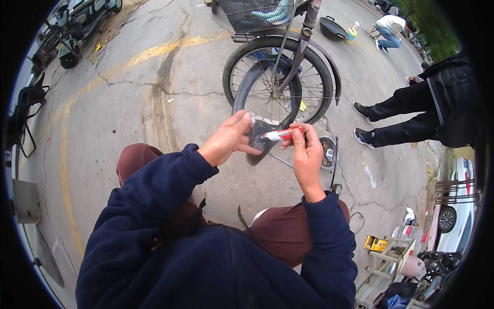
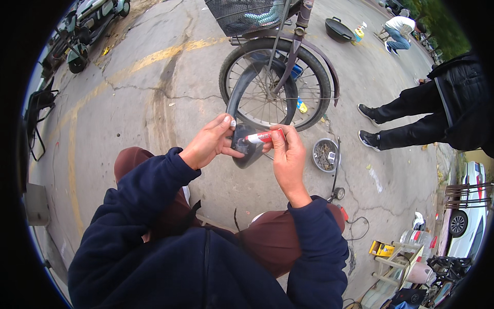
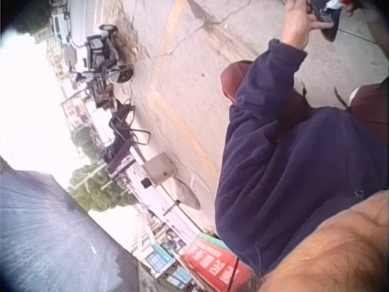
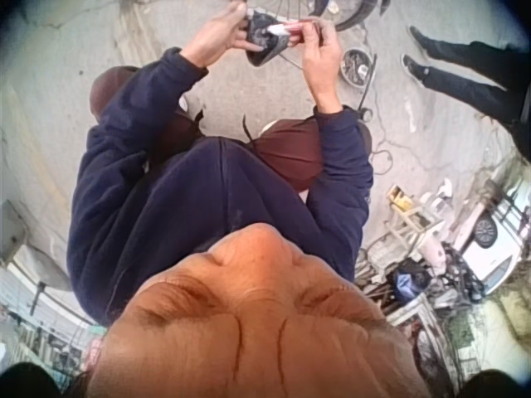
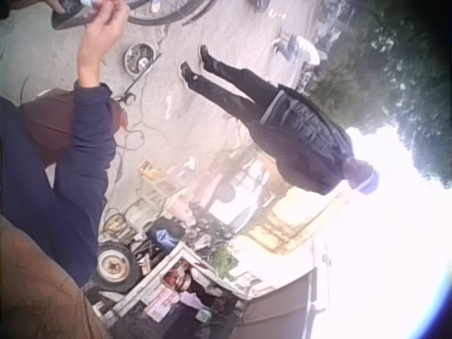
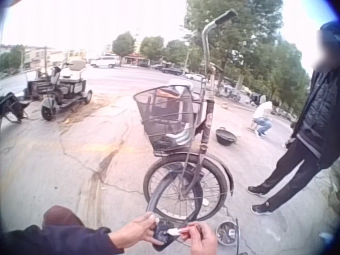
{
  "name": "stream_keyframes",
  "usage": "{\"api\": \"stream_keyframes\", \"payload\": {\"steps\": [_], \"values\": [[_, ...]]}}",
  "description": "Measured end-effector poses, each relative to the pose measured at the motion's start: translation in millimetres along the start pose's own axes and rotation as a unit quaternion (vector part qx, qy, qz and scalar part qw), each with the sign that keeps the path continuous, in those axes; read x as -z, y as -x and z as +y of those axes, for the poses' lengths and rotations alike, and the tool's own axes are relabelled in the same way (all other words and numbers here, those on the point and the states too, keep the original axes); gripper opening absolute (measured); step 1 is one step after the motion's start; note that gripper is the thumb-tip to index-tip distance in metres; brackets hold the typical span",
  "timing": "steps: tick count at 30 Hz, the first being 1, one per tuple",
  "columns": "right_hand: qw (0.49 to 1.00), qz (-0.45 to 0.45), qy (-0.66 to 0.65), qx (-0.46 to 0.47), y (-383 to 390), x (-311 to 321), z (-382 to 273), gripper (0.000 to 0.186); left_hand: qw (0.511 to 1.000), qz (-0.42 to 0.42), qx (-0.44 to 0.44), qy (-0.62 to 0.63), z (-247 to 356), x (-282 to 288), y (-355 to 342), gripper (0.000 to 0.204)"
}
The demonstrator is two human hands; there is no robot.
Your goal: The person sits and uses a red electric heat gun to warm a section of a bicycle inner tube. They then apply glue from a tube to the heated area and rub it in with a finger. The inner tube is held and rotated during the process.
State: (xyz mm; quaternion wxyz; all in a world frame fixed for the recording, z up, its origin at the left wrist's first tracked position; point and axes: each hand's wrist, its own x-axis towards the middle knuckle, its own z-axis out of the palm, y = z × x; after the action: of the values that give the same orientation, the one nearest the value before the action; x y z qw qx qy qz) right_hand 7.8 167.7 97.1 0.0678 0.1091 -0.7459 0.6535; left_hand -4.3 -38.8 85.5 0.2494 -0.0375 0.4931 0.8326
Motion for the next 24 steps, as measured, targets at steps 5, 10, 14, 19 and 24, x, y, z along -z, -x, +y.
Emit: {"api": "stream_keyframes", "payload": {"steps": [5,10,14,19,24], "values": [[0.992,-0.010,0.094,0.088,0.8,-4.6,-7.2,0.015,1.000,-0.002,0.002,-0.004,-2.1,1.4,-1.3,0.031],[0.980,-0.014,0.134,0.146,2.9,-6.1,-10.9,0.011,1.000,-0.001,-0.002,-0.004,-3.8,2.3,-2.8,0.037],[0.976,-0.026,0.146,0.160,5.5,-6.4,-12.3,0.010,1.000,0.009,0.000,-0.002,-4.5,2.5,-3.3,0.039],[0.975,-0.016,0.146,0.165,5.6,-7.7,-13.0,0.010,1.000,-0.003,0.003,-0.019,-4.6,3.9,-4.8,0.038],[0.976,-0.017,0.146,0.160,3.7,-7.8,-13.2,0.010,1.000,0.002,0.006,-0.022,-4.2,3.0,-4.6,0.038]]}}
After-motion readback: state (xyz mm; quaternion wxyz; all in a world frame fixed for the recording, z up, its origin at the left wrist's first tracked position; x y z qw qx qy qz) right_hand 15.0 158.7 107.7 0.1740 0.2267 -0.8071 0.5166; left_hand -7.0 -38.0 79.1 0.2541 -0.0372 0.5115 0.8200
